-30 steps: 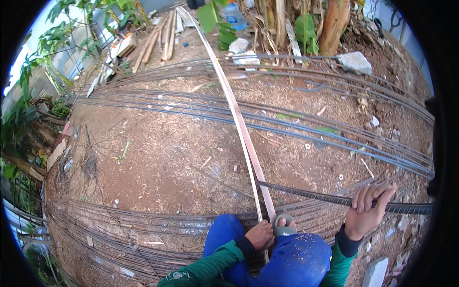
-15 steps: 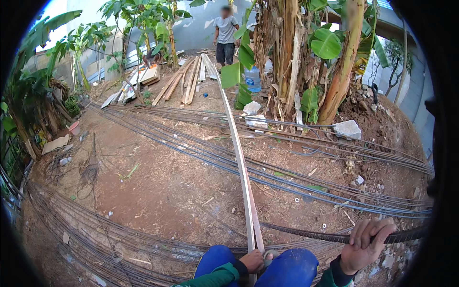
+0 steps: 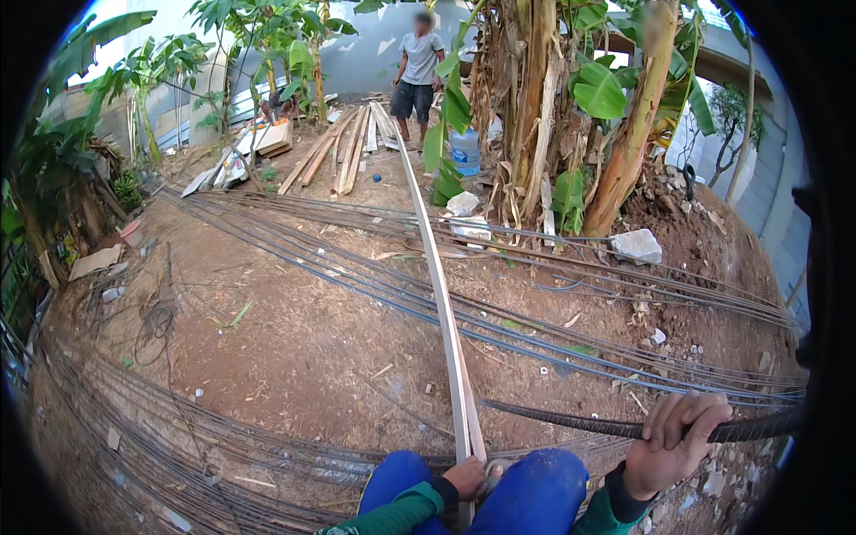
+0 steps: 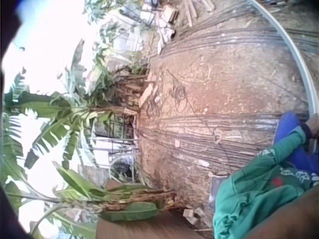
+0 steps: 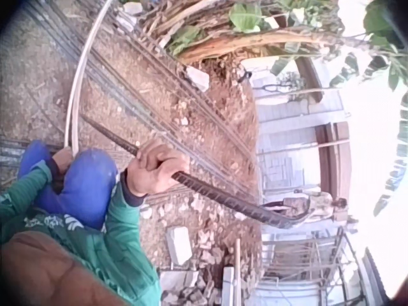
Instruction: The person kneels on the ground and uses a metal rod to repeatedly press and bend a long wooden plank, shaping it into a curved form. The person adjusts their grip and position along the plank to apply pressure at different points.
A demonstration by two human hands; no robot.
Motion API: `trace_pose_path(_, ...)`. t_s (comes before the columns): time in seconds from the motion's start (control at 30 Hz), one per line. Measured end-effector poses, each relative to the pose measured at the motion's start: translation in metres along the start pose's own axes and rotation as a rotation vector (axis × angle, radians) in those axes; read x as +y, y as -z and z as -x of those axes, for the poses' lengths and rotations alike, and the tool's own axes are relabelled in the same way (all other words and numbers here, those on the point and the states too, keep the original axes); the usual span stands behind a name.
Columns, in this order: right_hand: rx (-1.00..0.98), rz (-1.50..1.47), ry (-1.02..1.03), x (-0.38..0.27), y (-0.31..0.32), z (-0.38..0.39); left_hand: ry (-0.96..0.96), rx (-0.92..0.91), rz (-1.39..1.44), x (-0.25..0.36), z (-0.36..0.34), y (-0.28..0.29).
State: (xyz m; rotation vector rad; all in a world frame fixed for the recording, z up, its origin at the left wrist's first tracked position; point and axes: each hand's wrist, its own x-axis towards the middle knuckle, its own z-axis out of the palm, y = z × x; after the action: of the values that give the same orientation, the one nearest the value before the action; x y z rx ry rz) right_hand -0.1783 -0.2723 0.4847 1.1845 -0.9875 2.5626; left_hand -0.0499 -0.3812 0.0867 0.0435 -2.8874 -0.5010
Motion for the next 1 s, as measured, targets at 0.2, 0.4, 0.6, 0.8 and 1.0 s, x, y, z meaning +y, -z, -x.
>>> trace_pose_path(0.2, -0.047, 0.001, 0.015, 0.002, 0.000, -0.013, 0.000, 0.008, -0.003, 0.002, -0.001, 0.004)
trace_pose_path(0.4, -0.277, -0.010, 0.027, 0.000, 0.001, -0.034, 0.006, 0.037, -0.009, 0.004, -0.001, 0.009)
trace_pose_path(0.6, -0.275, -0.193, -0.009, 0.027, -0.021, -0.050, 0.008, 0.020, 0.082, 0.003, -0.005, 0.015)
trace_pose_path(0.8, -0.194, 0.000, -0.377, 0.171, -0.041, 0.006, 0.000, 0.046, 0.184, 0.000, -0.007, 0.023)
trace_pose_path(1.0, -0.296, 0.006, -0.330, 0.194, -0.001, 0.032, 0.385, 0.599, 0.266, 0.014, -0.034, 0.051)
